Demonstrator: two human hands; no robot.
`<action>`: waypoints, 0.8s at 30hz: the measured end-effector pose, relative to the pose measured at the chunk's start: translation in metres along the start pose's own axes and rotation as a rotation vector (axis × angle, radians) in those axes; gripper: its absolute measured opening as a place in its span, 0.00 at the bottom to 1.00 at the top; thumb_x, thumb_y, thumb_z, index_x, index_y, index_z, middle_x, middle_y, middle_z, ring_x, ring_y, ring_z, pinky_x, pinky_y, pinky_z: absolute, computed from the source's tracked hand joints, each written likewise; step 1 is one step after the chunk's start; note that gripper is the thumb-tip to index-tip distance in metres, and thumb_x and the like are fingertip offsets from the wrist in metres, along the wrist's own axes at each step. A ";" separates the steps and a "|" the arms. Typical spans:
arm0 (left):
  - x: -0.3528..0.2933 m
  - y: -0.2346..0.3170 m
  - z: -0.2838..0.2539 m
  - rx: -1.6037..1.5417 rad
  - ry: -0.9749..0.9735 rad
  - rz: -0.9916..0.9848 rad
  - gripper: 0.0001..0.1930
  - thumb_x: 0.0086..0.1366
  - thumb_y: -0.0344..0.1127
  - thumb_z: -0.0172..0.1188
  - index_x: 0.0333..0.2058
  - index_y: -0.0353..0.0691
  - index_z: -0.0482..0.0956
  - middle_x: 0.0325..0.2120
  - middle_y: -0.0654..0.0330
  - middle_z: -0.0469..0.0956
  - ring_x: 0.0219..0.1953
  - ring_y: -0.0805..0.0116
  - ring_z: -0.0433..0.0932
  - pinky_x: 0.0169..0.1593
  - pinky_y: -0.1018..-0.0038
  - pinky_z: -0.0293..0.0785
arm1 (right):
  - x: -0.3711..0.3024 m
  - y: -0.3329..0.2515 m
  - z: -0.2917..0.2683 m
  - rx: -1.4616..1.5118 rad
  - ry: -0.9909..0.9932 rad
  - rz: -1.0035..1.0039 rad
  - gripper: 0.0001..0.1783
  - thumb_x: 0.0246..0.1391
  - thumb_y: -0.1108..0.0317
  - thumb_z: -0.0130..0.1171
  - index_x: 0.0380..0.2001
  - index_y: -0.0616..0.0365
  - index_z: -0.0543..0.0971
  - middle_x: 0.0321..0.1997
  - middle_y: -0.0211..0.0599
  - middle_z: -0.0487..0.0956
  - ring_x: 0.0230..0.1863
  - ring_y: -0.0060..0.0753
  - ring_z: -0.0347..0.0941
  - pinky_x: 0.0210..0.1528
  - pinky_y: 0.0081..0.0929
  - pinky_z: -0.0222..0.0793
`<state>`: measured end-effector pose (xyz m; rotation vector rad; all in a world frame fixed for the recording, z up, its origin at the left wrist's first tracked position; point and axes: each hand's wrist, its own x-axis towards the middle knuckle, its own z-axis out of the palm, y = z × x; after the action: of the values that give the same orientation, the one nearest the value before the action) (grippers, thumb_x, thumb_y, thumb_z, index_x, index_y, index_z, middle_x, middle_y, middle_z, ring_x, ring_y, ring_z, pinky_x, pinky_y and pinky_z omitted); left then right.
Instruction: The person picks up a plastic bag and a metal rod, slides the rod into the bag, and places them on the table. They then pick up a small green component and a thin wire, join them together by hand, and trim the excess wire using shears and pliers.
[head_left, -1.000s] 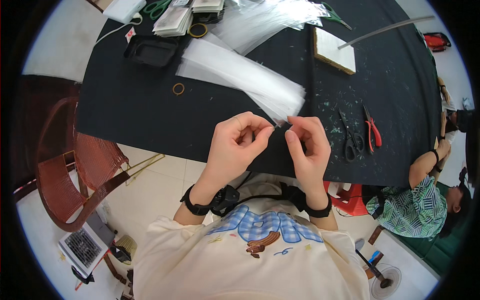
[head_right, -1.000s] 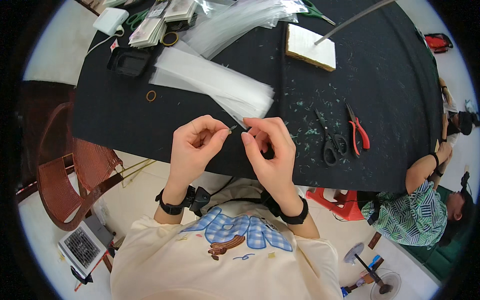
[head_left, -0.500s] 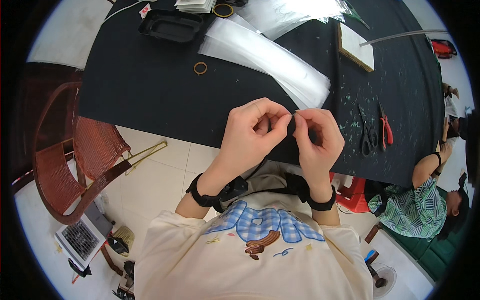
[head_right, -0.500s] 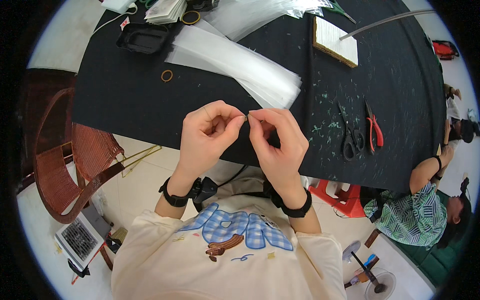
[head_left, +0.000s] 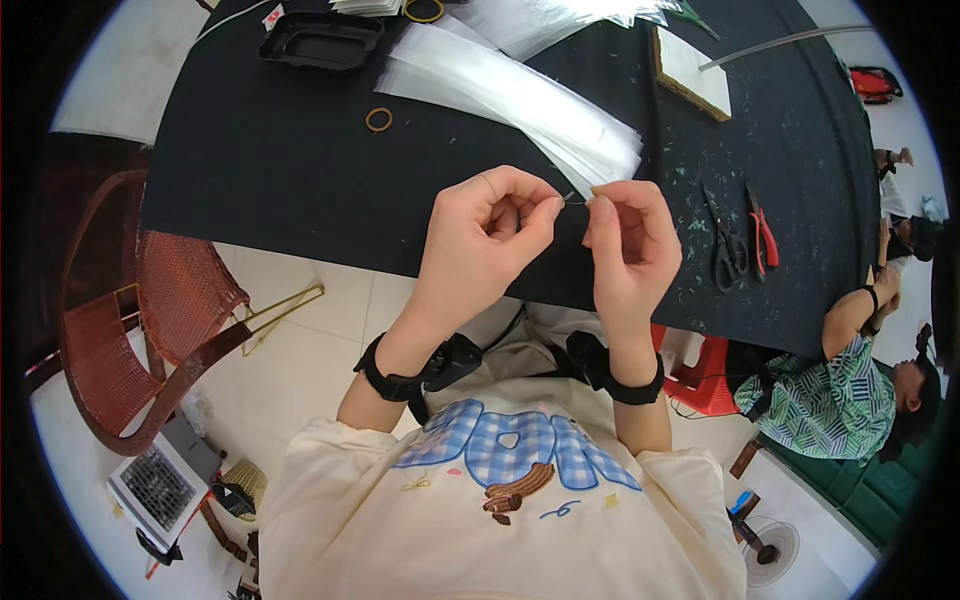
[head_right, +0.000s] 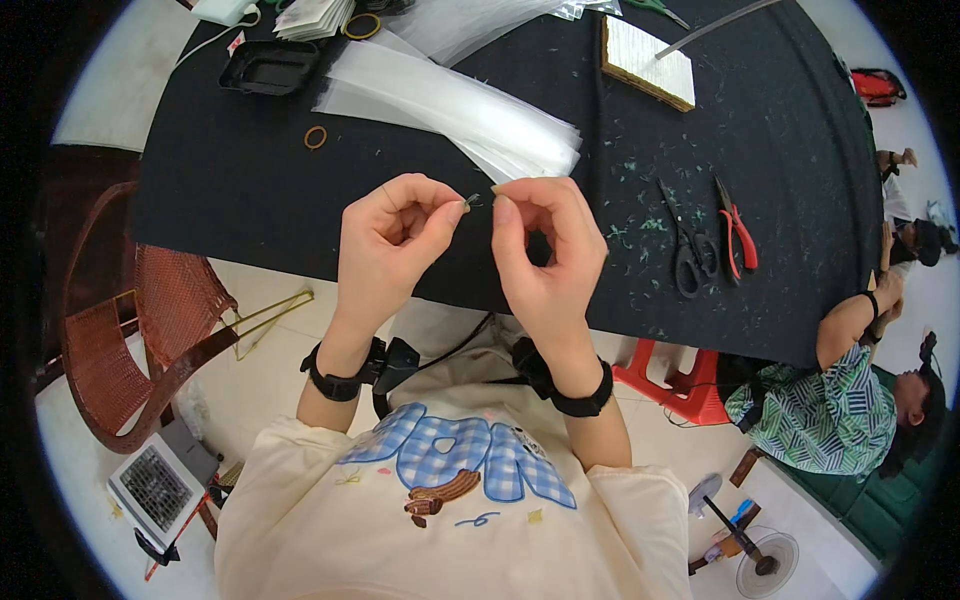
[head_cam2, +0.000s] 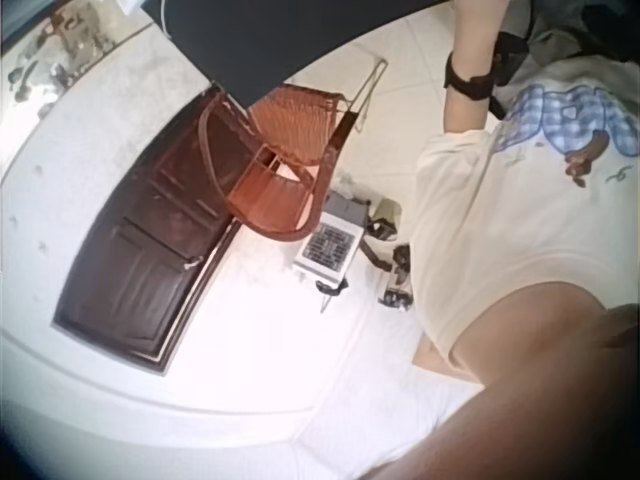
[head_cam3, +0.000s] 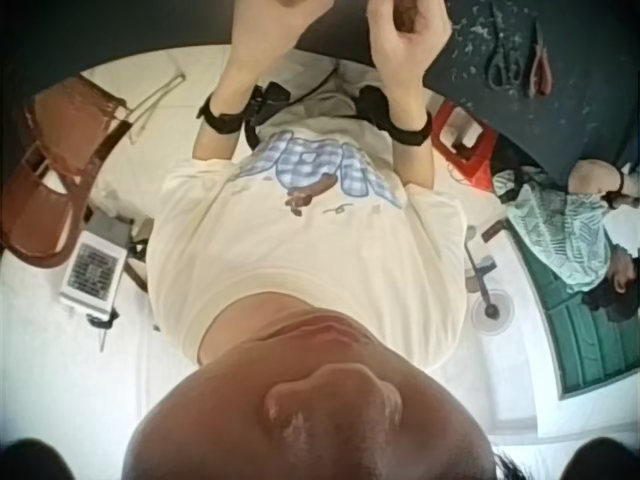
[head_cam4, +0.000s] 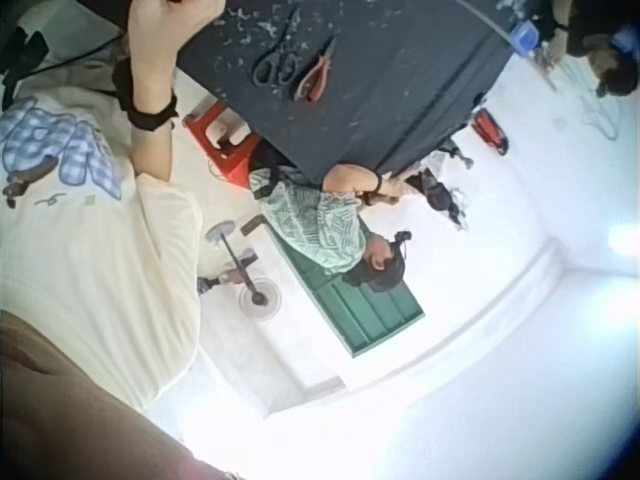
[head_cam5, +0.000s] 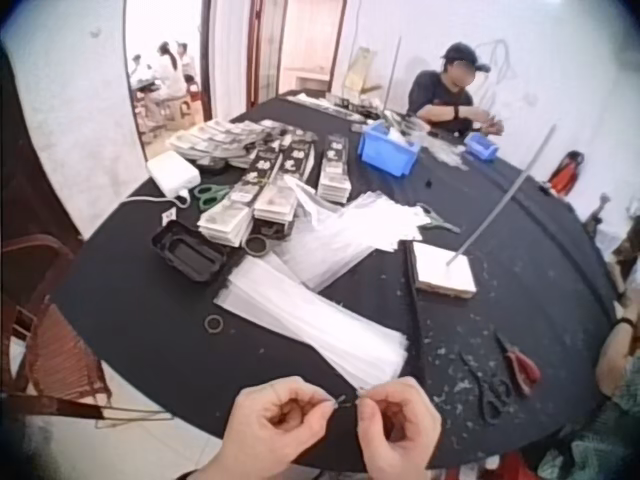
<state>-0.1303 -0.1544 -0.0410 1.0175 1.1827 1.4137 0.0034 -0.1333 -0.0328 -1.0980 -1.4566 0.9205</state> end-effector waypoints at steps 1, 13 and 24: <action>0.000 0.000 0.000 -0.002 -0.001 0.002 0.02 0.51 0.25 0.58 0.25 0.34 0.75 0.16 0.70 0.72 0.14 0.90 0.55 0.17 0.88 0.49 | 0.001 0.000 0.001 -0.012 -0.033 -0.026 0.05 0.43 0.81 0.55 0.26 0.63 0.73 0.27 0.30 0.72 0.20 0.14 0.66 0.21 0.11 0.60; 0.000 0.002 -0.002 0.053 -0.030 0.016 0.02 0.51 0.26 0.58 0.24 0.34 0.75 0.16 0.71 0.71 0.14 0.91 0.54 0.17 0.88 0.48 | 0.002 0.003 0.002 -0.085 -0.039 -0.095 0.04 0.41 0.80 0.56 0.24 0.61 0.74 0.24 0.29 0.72 0.19 0.14 0.64 0.19 0.12 0.56; -0.001 0.007 0.001 0.013 0.023 -0.024 0.00 0.52 0.25 0.57 0.24 0.35 0.75 0.17 0.72 0.71 0.15 0.91 0.55 0.18 0.89 0.47 | 0.004 0.003 0.001 -0.070 -0.077 -0.110 0.05 0.40 0.80 0.57 0.23 0.60 0.74 0.22 0.29 0.71 0.18 0.15 0.63 0.18 0.13 0.57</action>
<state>-0.1301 -0.1553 -0.0339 0.9954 1.2187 1.4033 0.0029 -0.1288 -0.0350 -1.0318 -1.6069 0.8480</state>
